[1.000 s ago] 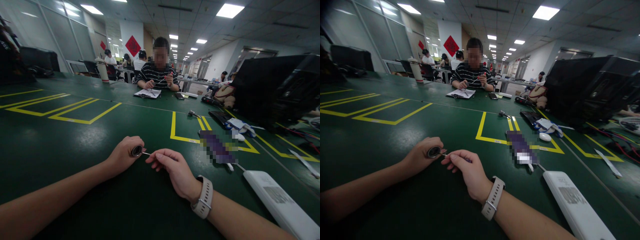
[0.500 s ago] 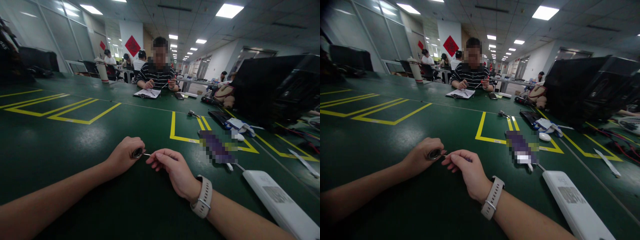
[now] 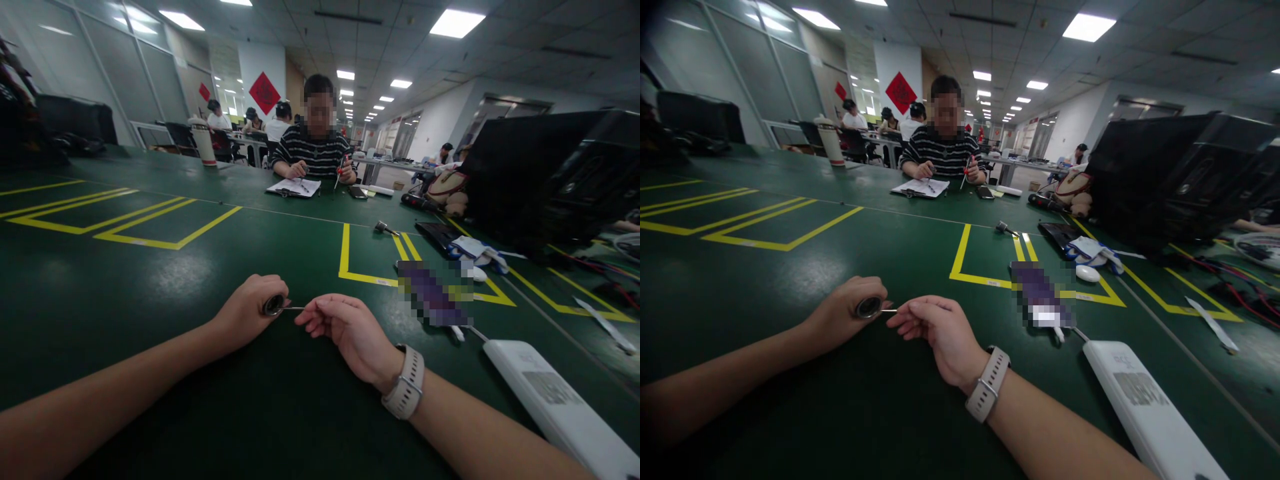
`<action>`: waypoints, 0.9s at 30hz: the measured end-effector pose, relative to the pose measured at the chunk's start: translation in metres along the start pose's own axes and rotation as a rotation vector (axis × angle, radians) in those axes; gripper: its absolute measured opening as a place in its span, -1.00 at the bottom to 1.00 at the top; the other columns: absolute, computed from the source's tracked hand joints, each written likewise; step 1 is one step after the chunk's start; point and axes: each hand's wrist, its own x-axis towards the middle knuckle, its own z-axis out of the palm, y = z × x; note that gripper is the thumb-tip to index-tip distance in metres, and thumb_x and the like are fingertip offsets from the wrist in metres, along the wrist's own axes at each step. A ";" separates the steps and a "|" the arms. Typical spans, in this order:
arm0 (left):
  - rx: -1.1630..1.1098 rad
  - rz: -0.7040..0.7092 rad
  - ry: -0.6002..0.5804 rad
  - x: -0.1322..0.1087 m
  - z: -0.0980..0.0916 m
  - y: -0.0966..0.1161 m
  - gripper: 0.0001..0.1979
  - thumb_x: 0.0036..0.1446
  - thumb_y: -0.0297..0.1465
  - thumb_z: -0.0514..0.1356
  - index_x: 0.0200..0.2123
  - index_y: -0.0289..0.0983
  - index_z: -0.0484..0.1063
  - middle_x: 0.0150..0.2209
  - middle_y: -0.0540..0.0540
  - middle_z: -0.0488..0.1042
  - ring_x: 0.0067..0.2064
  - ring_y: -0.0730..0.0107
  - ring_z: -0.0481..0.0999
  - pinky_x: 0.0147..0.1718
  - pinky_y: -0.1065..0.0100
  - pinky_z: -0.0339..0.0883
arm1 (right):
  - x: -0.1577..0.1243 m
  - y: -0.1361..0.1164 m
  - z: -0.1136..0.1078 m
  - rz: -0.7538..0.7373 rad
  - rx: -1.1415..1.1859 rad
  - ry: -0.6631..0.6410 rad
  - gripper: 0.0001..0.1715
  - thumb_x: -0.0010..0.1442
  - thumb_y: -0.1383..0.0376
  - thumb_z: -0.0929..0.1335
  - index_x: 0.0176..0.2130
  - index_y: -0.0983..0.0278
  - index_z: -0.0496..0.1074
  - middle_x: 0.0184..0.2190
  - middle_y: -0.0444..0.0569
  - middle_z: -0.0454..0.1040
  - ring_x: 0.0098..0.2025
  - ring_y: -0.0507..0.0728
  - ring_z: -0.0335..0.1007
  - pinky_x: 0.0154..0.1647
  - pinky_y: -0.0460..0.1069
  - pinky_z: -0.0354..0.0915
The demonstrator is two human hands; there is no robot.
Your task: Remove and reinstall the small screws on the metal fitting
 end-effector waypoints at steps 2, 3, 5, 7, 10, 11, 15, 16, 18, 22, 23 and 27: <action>-0.007 -0.003 -0.006 0.000 0.000 -0.001 -0.86 0.08 -0.45 0.06 -0.53 -0.27 0.25 -0.52 0.02 0.33 -0.46 0.42 0.31 -0.40 0.35 0.11 | 0.000 0.000 0.001 -0.003 -0.006 0.019 -0.82 0.09 0.33 0.31 -0.41 0.36 0.49 -0.41 -0.01 0.54 -0.42 0.01 0.36 -0.33 -0.05 0.19; -0.010 0.000 -0.012 0.001 0.001 -0.001 -0.87 0.07 -0.47 0.07 -0.52 -0.27 0.26 -0.52 0.02 0.33 -0.46 0.41 0.31 -0.40 0.35 0.11 | -0.001 0.000 0.002 -0.004 -0.009 0.028 -0.82 0.09 0.33 0.31 -0.41 0.35 0.49 -0.41 -0.01 0.54 -0.42 0.01 0.36 -0.33 -0.05 0.19; -0.010 0.008 -0.026 0.001 0.000 0.000 -0.89 0.05 -0.50 0.06 -0.51 -0.28 0.27 -0.52 0.02 0.34 -0.45 0.41 0.32 -0.39 0.34 0.11 | -0.001 -0.001 0.003 -0.010 -0.008 0.038 -0.83 0.09 0.33 0.31 -0.41 0.34 0.49 -0.40 -0.01 0.54 -0.42 0.01 0.35 -0.33 -0.05 0.18; 0.001 0.017 -0.043 0.000 0.000 0.000 -0.88 0.04 -0.53 0.06 -0.52 -0.28 0.28 -0.51 0.01 0.34 -0.44 0.40 0.33 -0.39 0.34 0.10 | -0.002 -0.001 0.004 -0.017 -0.003 0.035 -0.82 0.10 0.33 0.30 -0.40 0.34 0.49 -0.39 -0.01 0.55 -0.41 0.01 0.36 -0.33 -0.05 0.19; 0.019 0.024 -0.057 0.000 -0.001 0.001 -0.87 0.03 -0.55 0.05 -0.52 -0.28 0.28 -0.51 0.01 0.33 -0.44 0.39 0.32 -0.38 0.34 0.10 | -0.001 0.001 0.003 -0.033 0.010 0.030 -0.82 0.10 0.33 0.30 -0.39 0.34 0.49 -0.38 0.00 0.55 -0.40 0.01 0.36 -0.34 -0.06 0.19; 0.020 0.023 -0.058 0.000 -0.001 0.002 -0.87 0.02 -0.55 0.05 -0.52 -0.28 0.28 -0.51 0.01 0.33 -0.44 0.39 0.32 -0.39 0.34 0.10 | -0.001 0.001 0.002 -0.037 0.016 0.032 -0.82 0.10 0.33 0.30 -0.39 0.34 0.49 -0.38 0.00 0.55 -0.40 0.01 0.36 -0.34 -0.06 0.20; 0.023 0.006 -0.053 0.000 -0.001 0.003 -0.88 0.01 -0.55 0.05 -0.52 -0.28 0.28 -0.51 0.01 0.34 -0.44 0.39 0.32 -0.39 0.35 0.10 | -0.001 0.004 0.000 -0.056 0.038 0.062 -0.83 0.07 0.33 0.31 -0.41 0.36 0.49 -0.41 0.01 0.55 -0.43 0.01 0.36 -0.37 -0.07 0.20; 0.024 0.000 -0.052 0.000 -0.001 0.003 -0.88 0.01 -0.55 0.05 -0.52 -0.28 0.28 -0.51 0.01 0.34 -0.44 0.39 0.32 -0.39 0.35 0.10 | -0.001 0.004 0.000 -0.064 0.044 0.067 -0.83 0.07 0.33 0.31 -0.41 0.36 0.49 -0.42 0.01 0.55 -0.43 0.01 0.36 -0.38 -0.07 0.20; 0.024 -0.018 -0.049 0.001 -0.001 0.002 -0.89 0.00 -0.54 0.05 -0.52 -0.28 0.28 -0.51 0.01 0.34 -0.44 0.40 0.32 -0.39 0.35 0.10 | -0.001 0.005 0.000 -0.091 0.054 0.085 -0.83 0.06 0.33 0.31 -0.42 0.36 0.49 -0.44 0.00 0.54 -0.44 0.01 0.35 -0.38 -0.08 0.20; 0.040 -0.075 -0.051 0.000 0.000 -0.001 -0.90 0.00 -0.53 0.05 -0.51 -0.28 0.27 -0.50 0.01 0.35 -0.44 0.39 0.32 -0.40 0.34 0.10 | -0.003 0.006 0.002 -0.155 0.013 0.156 -0.84 0.06 0.35 0.31 -0.46 0.33 0.48 -0.49 -0.04 0.52 -0.46 0.01 0.34 -0.40 -0.07 0.20; 0.046 -0.083 -0.053 0.000 0.001 -0.002 -0.90 0.00 -0.53 0.05 -0.51 -0.27 0.26 -0.50 0.01 0.35 -0.44 0.39 0.32 -0.40 0.34 0.10 | -0.004 0.006 0.003 -0.170 -0.023 0.163 -0.84 0.07 0.34 0.31 -0.46 0.32 0.48 -0.50 -0.05 0.52 -0.46 0.01 0.33 -0.40 -0.07 0.20; 0.072 -0.082 -0.065 0.000 0.002 -0.003 -0.91 0.00 -0.53 0.04 -0.50 -0.27 0.26 -0.51 0.01 0.34 -0.45 0.39 0.31 -0.41 0.34 0.10 | -0.008 0.007 0.005 -0.185 -0.197 0.099 -0.81 0.12 0.31 0.29 -0.42 0.31 0.49 -0.42 -0.04 0.53 -0.40 0.02 0.34 -0.36 -0.06 0.20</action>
